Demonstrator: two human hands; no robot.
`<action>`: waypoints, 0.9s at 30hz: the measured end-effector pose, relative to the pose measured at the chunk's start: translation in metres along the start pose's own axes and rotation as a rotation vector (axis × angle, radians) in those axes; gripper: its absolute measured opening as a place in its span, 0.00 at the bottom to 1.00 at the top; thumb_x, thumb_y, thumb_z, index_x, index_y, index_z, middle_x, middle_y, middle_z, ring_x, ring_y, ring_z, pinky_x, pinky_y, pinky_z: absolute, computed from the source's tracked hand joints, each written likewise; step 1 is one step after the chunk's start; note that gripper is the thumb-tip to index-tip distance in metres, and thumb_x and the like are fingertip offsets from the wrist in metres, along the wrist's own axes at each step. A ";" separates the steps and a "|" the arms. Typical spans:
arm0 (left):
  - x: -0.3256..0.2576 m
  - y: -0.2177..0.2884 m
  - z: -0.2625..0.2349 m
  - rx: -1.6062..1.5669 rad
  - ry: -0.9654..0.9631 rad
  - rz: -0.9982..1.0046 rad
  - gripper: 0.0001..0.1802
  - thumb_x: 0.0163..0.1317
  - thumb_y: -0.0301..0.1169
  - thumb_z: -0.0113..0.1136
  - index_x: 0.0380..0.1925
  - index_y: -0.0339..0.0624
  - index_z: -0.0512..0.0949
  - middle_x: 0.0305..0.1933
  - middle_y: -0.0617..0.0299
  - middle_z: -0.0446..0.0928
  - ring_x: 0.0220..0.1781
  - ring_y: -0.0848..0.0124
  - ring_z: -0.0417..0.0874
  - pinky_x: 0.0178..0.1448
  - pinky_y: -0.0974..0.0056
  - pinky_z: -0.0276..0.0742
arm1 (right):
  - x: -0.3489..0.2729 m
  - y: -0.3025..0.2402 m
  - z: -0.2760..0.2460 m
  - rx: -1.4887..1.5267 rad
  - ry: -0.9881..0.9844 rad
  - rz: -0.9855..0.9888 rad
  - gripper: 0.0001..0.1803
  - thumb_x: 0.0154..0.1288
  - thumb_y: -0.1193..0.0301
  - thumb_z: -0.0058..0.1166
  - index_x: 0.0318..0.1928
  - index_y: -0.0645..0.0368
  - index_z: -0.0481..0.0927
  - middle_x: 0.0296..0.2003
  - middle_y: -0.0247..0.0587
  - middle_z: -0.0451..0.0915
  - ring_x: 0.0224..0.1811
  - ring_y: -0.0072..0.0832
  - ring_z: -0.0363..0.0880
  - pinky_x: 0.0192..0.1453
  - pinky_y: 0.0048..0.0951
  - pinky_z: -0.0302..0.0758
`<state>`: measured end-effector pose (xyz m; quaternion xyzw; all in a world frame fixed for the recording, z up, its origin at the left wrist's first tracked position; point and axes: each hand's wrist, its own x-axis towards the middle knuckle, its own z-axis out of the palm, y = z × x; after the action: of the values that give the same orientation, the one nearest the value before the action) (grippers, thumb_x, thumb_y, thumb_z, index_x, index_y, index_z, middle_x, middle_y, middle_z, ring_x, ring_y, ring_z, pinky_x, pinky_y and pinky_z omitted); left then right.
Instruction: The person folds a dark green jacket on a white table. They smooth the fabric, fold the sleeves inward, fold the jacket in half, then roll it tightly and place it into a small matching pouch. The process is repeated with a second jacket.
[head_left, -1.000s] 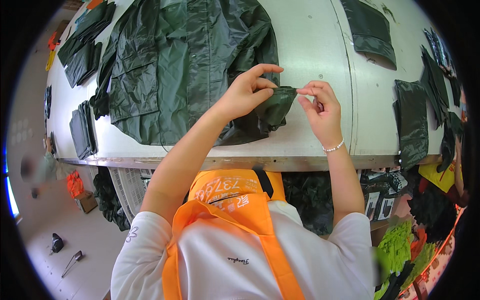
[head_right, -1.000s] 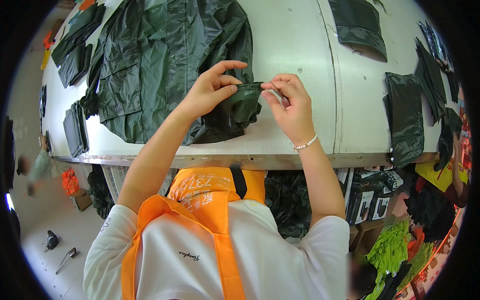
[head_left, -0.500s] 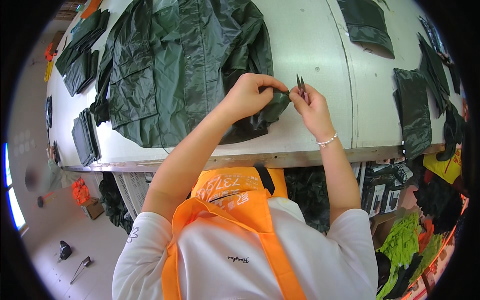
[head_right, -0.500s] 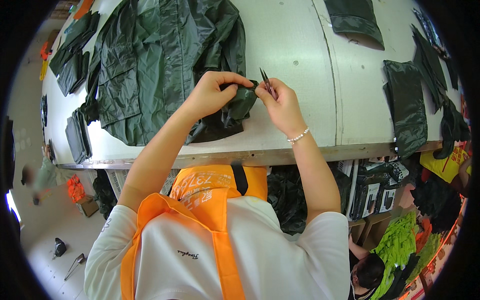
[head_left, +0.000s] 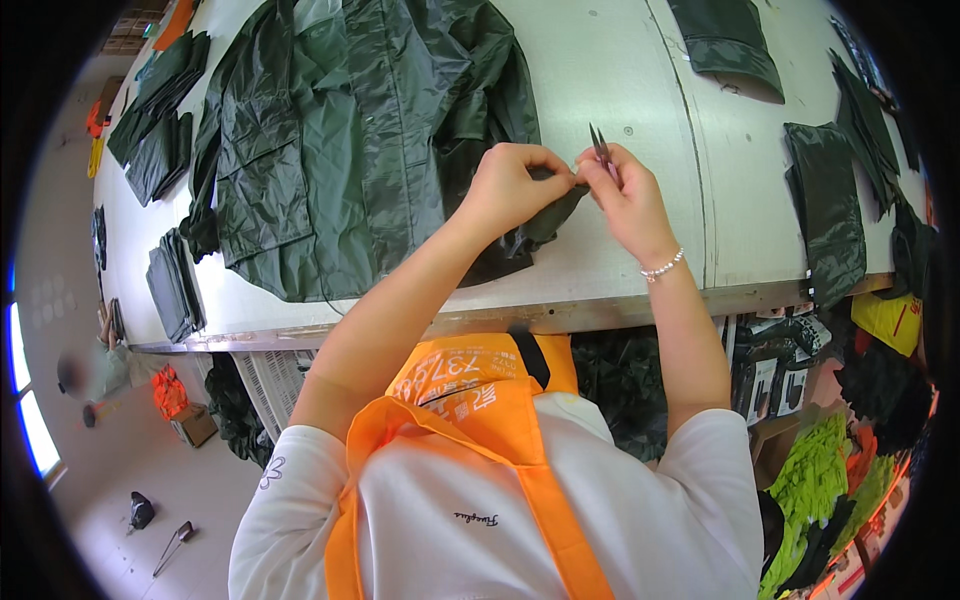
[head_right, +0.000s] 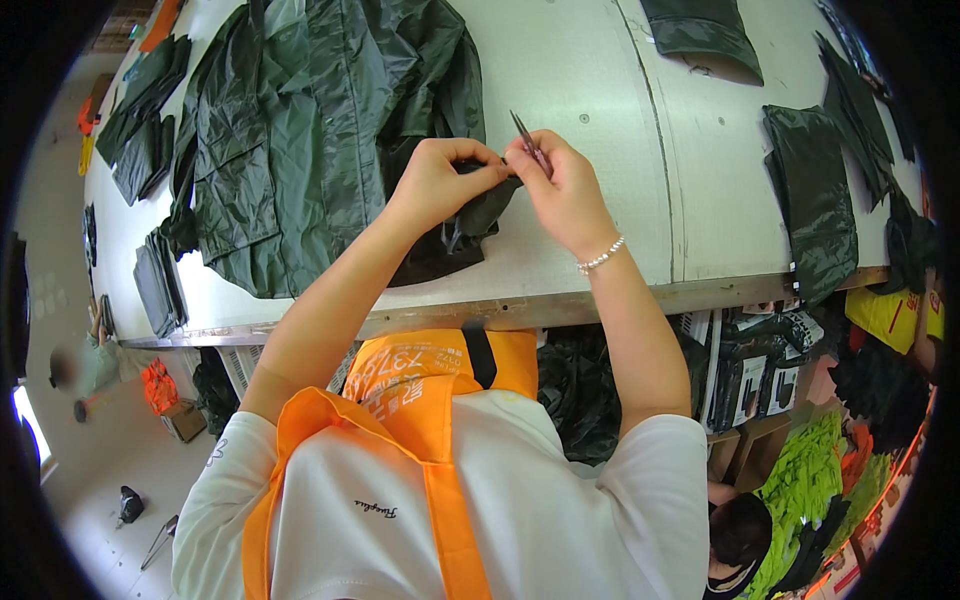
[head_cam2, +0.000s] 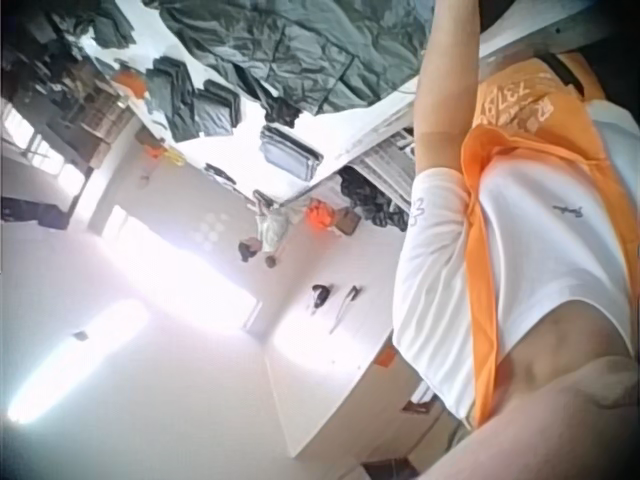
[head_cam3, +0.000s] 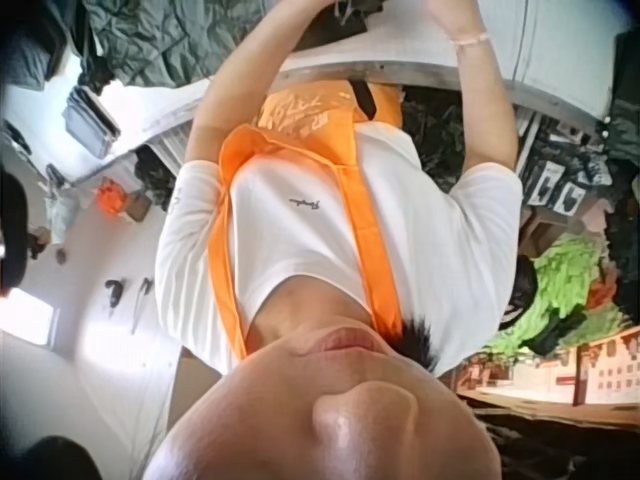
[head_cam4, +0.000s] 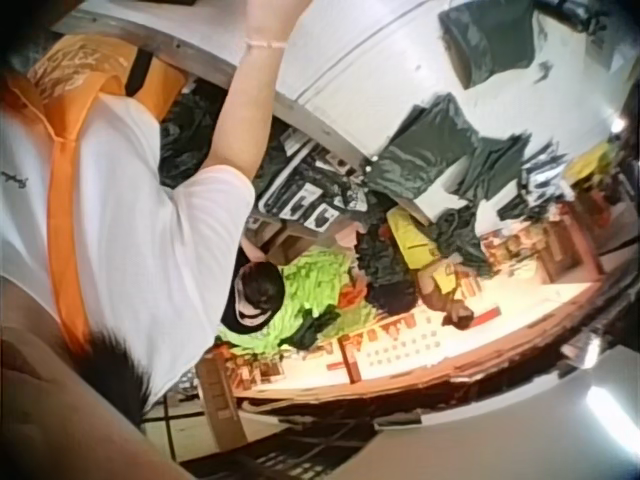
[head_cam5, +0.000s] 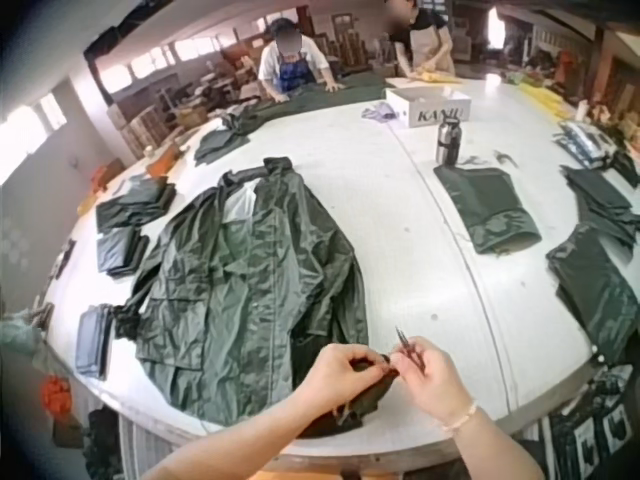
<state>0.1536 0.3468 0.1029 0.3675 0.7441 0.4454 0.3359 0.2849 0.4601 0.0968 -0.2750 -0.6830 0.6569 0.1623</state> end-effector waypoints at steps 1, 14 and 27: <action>0.000 0.005 -0.003 -0.028 -0.014 -0.126 0.11 0.54 0.32 0.65 0.31 0.33 0.83 0.26 0.65 0.81 0.28 0.81 0.76 0.34 0.73 0.72 | -0.002 -0.001 -0.004 -0.048 0.000 0.017 0.08 0.64 0.71 0.54 0.35 0.65 0.77 0.25 0.31 0.77 0.27 0.15 0.70 0.33 0.19 0.69; 0.004 -0.012 0.002 -0.308 0.046 -0.103 0.11 0.54 0.30 0.65 0.32 0.31 0.83 0.27 0.62 0.82 0.28 0.79 0.77 0.35 0.72 0.73 | -0.029 0.023 0.025 0.201 -0.037 0.203 0.05 0.59 0.74 0.60 0.31 0.64 0.79 0.25 0.26 0.77 0.25 0.11 0.68 0.30 0.15 0.65; -0.006 -0.008 0.001 0.424 -0.011 0.355 0.07 0.50 0.30 0.66 0.30 0.42 0.84 0.30 0.58 0.82 0.32 0.62 0.82 0.37 0.64 0.76 | -0.041 0.019 -0.019 0.606 -0.109 0.435 0.05 0.62 0.70 0.56 0.33 0.59 0.77 0.25 0.27 0.75 0.22 0.10 0.63 0.25 0.15 0.58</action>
<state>0.1553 0.3398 0.0959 0.5568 0.7426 0.3298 0.1723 0.3317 0.4515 0.0856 -0.3176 -0.3909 0.8621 0.0563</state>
